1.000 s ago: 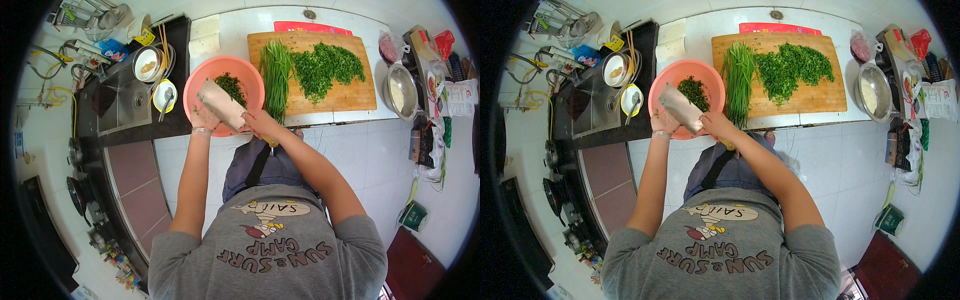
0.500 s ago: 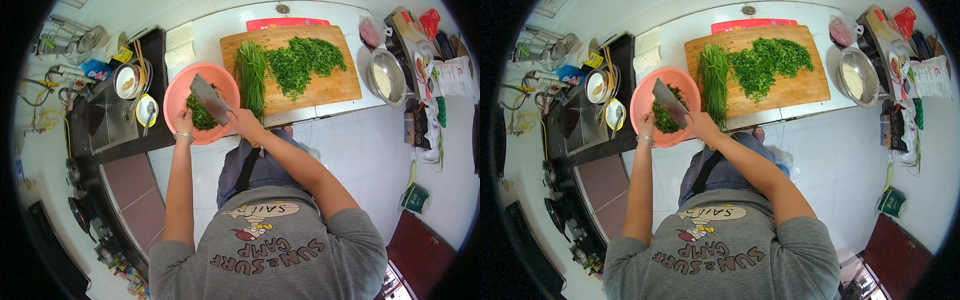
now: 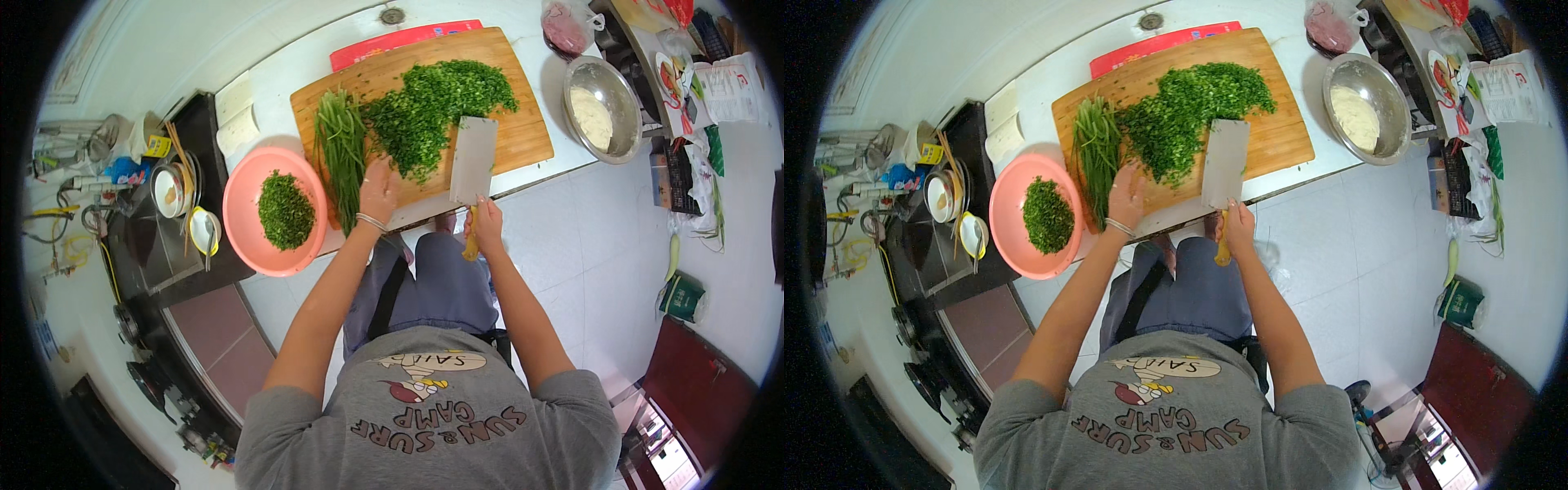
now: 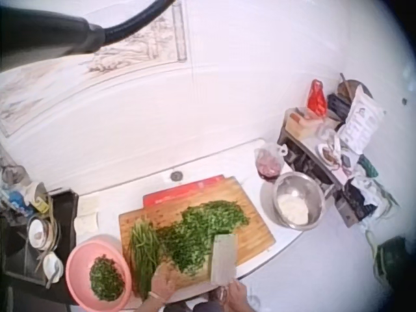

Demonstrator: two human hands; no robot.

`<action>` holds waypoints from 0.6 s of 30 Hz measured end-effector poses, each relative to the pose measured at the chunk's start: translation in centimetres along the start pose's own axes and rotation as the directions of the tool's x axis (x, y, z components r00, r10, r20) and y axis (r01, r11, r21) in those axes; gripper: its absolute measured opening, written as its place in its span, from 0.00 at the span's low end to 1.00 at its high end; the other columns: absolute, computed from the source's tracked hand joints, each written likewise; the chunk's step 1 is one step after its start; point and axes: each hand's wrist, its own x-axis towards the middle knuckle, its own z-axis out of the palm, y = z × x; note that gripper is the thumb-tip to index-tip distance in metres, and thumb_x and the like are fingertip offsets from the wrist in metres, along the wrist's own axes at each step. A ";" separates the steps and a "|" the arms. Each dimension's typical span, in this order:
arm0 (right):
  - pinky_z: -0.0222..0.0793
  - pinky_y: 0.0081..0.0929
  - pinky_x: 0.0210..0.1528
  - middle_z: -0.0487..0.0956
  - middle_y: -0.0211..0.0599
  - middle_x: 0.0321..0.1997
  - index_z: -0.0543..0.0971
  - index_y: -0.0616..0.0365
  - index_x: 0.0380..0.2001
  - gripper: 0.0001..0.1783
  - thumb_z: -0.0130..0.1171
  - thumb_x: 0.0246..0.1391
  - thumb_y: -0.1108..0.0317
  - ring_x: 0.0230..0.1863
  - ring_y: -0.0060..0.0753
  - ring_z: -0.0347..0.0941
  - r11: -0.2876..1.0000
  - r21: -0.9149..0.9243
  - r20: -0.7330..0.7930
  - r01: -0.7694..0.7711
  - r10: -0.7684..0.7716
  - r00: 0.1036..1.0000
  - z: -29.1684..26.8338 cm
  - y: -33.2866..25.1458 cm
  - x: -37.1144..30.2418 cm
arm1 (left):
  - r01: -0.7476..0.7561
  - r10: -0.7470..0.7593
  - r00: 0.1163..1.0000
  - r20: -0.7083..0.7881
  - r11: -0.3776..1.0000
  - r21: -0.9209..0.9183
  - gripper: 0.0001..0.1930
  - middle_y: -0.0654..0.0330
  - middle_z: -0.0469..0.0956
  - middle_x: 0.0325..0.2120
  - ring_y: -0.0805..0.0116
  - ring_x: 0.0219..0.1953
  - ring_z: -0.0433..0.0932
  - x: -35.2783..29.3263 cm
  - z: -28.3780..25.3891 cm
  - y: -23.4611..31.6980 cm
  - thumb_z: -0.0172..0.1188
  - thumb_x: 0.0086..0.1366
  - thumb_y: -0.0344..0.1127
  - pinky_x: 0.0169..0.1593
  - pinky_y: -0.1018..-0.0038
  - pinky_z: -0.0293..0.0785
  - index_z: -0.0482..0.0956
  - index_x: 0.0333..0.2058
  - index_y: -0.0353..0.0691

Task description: The person washes a pink plastic basin under a kitchen tap and then returns to a wooden cutting board. They use a large cleaver to chop a pile of green leafy vegetables, repeatedly scraping the chopped pieces into the basin. The person continues chopping the remaining vegetables on the board.

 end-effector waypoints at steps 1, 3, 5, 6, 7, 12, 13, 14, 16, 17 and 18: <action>0.60 0.21 0.10 0.67 0.30 0.13 0.68 0.57 0.26 0.16 0.42 0.63 0.58 0.08 0.22 0.62 1.000 0.020 -0.019 -0.011 0.012 1.000 -1.0 0.3 0.1 | 0.014 -0.014 1.000 0.002 1.000 -0.002 0.20 0.45 0.64 0.54 0.47 0.56 0.62 0.3 1.8 0.2 0.46 0.66 0.38 0.58 0.62 0.60 0.64 0.53 0.34; 0.61 0.21 0.10 0.66 0.29 0.13 0.68 0.58 0.26 0.16 0.41 0.63 0.58 0.09 0.22 0.62 0.998 0.017 -0.028 -0.056 0.056 0.998 -2.3 1.1 0.6 | 0.048 -0.048 0.999 0.003 0.999 -0.005 0.24 0.44 0.56 0.60 0.46 0.61 0.56 1.0 4.7 0.0 0.43 0.67 0.42 0.61 0.61 0.55 0.59 0.58 0.34; 0.61 0.21 0.10 0.66 0.29 0.13 0.68 0.58 0.26 0.17 0.41 0.63 0.58 0.09 0.21 0.62 0.996 0.023 -0.033 -0.084 0.084 0.996 -3.0 1.7 0.8 | 0.086 -0.086 0.996 -0.003 0.994 0.067 0.28 0.45 0.49 0.62 0.46 0.63 0.50 1.8 6.1 -0.2 0.41 0.68 0.44 0.63 0.60 0.50 0.52 0.61 0.33; 0.61 0.21 0.10 0.66 0.29 0.13 0.68 0.58 0.26 0.17 0.41 0.63 0.58 0.09 0.21 0.62 0.996 0.027 -0.029 -0.090 0.091 0.995 -3.2 2.0 0.8 | 0.106 -0.106 0.994 -0.008 0.989 0.104 0.29 0.45 0.46 0.64 0.46 0.64 0.48 2.0 6.6 -0.5 0.39 0.69 0.45 0.64 0.60 0.48 0.49 0.62 0.33; 0.61 0.20 0.10 0.66 0.29 0.13 0.68 0.57 0.26 0.17 0.41 0.63 0.58 0.09 0.21 0.62 0.995 0.030 -0.026 -0.095 0.096 0.995 -3.3 2.1 1.0 | 0.134 -0.132 0.991 -0.025 0.986 0.097 0.30 0.46 0.45 0.64 0.46 0.65 0.46 2.2 7.0 -0.6 0.40 0.69 0.45 0.64 0.61 0.46 0.46 0.64 0.37; 0.60 0.20 0.10 0.66 0.29 0.13 0.68 0.57 0.25 0.17 0.41 0.63 0.58 0.09 0.20 0.62 0.993 0.036 0.002 -0.116 0.116 0.993 -3.5 2.4 1.8 | 0.176 -0.169 0.983 -0.068 0.978 0.109 0.31 0.46 0.45 0.64 0.47 0.66 0.44 3.6 8.8 -2.0 0.36 0.69 0.47 0.66 0.60 0.41 0.44 0.64 0.35; 0.60 0.20 0.10 0.66 0.29 0.13 0.68 0.57 0.25 0.16 0.42 0.63 0.58 0.09 0.20 0.62 0.993 0.040 0.010 -0.111 0.111 0.994 -3.5 2.5 2.1 | 0.177 -0.168 0.982 -0.084 0.978 0.111 0.31 0.45 0.45 0.64 0.47 0.66 0.44 4.1 9.0 -2.1 0.36 0.69 0.47 0.66 0.60 0.41 0.44 0.64 0.35; 0.60 0.20 0.10 0.66 0.29 0.13 0.67 0.57 0.25 0.16 0.42 0.63 0.59 0.09 0.20 0.62 0.994 0.029 0.011 -0.110 0.110 0.994 -3.6 2.7 2.3 | 0.178 -0.167 0.981 -0.101 0.977 0.114 0.31 0.45 0.45 0.64 0.47 0.66 0.44 4.3 9.2 -2.2 0.36 0.69 0.47 0.66 0.60 0.41 0.44 0.64 0.35; 0.60 0.20 0.10 0.65 0.29 0.13 0.67 0.57 0.25 0.15 0.43 0.62 0.59 0.09 0.20 0.62 0.995 0.005 0.013 -0.103 0.103 0.995 -3.6 3.0 2.7 | 0.174 -0.160 0.977 -0.143 0.980 0.095 0.30 0.45 0.44 0.64 0.47 0.66 0.45 4.5 9.5 -1.8 0.37 0.69 0.47 0.65 0.60 0.42 0.45 0.64 0.36; 0.60 0.20 0.10 0.65 0.29 0.13 0.67 0.57 0.25 0.16 0.43 0.62 0.59 0.09 0.20 0.62 0.994 0.001 0.015 -0.110 0.110 0.994 -3.5 3.2 2.9 | 0.187 -0.172 0.972 -0.159 0.978 0.088 0.30 0.45 0.44 0.64 0.47 0.66 0.45 4.7 9.6 -1.5 0.37 0.69 0.47 0.65 0.60 0.42 0.45 0.64 0.36; 0.60 0.20 0.10 0.65 0.29 0.13 0.67 0.57 0.25 0.16 0.44 0.62 0.59 0.09 0.20 0.62 0.993 -0.002 0.016 -0.116 0.116 0.993 -3.3 3.4 3.1 | 0.201 -0.184 0.967 -0.175 0.976 0.080 0.30 0.45 0.44 0.64 0.47 0.65 0.45 4.9 9.7 -1.3 0.37 0.69 0.47 0.65 0.60 0.43 0.45 0.64 0.37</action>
